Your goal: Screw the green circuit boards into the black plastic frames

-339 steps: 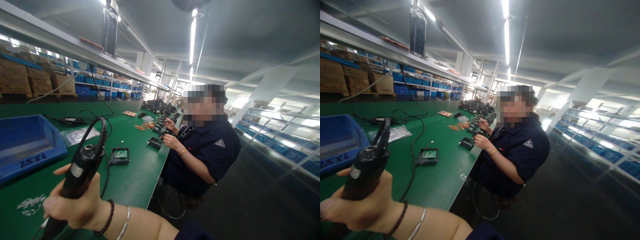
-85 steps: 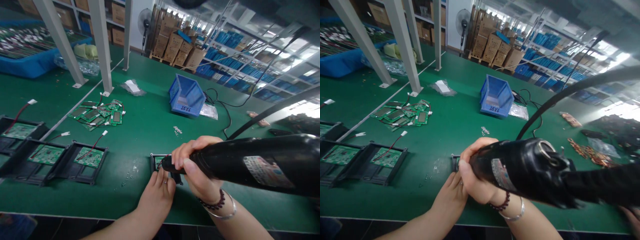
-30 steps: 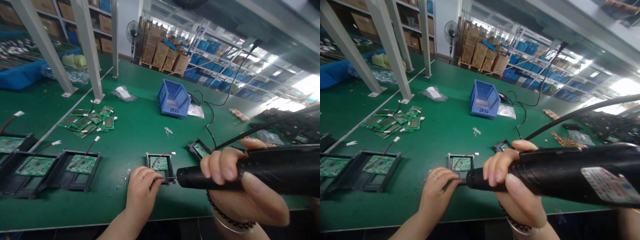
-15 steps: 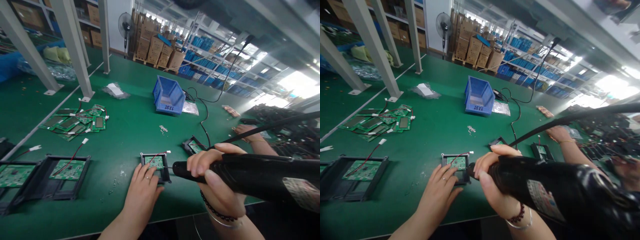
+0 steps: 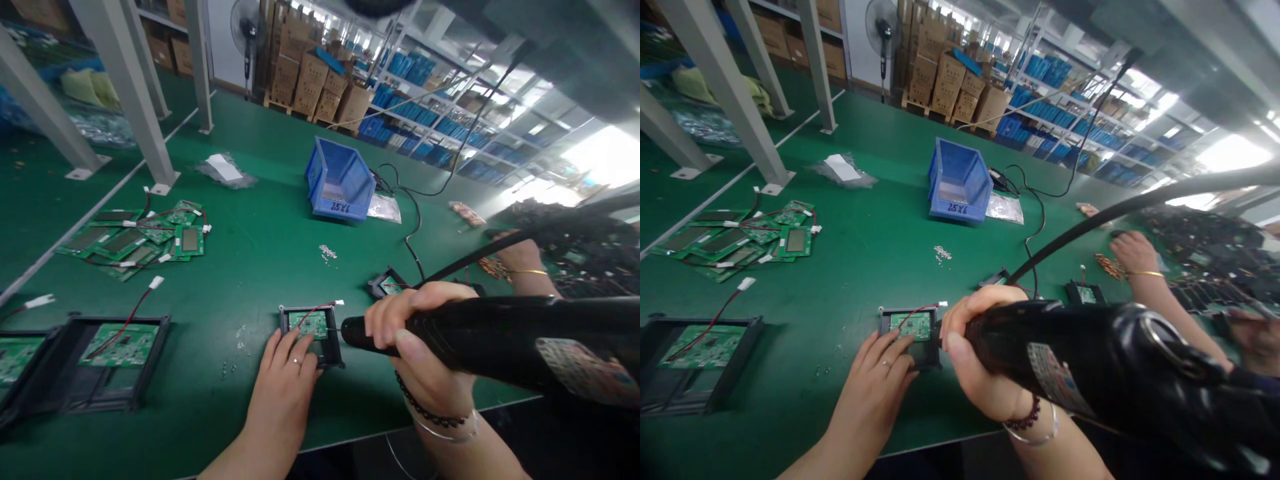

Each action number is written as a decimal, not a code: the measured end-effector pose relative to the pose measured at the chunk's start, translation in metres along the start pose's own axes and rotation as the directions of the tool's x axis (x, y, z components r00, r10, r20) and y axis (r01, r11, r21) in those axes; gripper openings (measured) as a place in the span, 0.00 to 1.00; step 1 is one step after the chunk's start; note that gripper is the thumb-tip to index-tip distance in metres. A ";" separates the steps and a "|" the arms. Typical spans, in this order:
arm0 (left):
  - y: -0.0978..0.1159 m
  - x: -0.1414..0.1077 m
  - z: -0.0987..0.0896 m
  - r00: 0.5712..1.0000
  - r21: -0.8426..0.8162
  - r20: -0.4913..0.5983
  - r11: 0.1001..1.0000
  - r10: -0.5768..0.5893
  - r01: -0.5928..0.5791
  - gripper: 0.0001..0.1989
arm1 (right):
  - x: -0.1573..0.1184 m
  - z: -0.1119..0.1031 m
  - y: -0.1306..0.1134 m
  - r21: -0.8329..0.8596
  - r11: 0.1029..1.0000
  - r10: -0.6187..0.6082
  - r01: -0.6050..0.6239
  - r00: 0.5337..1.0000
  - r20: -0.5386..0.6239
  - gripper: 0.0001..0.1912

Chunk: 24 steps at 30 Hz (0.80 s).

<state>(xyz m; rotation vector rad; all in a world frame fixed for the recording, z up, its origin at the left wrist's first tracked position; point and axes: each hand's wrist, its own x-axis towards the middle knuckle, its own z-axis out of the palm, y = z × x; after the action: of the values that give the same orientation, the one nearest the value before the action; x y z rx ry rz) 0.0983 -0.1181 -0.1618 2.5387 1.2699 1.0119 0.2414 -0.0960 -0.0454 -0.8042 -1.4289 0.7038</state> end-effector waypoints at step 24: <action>-0.003 0.002 -0.006 0.984 0.034 -0.141 0.994 0.107 -0.103 0.12 | 0.022 -0.034 0.029 -0.019 0.999 -0.045 0.043 0.988 -0.149 0.18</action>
<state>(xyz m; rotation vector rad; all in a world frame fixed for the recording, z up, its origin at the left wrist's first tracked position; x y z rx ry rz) 0.0932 -0.1157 -0.1577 2.6189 1.2012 1.2266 0.2779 -0.0631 -0.0563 -0.8183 -1.3144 0.5865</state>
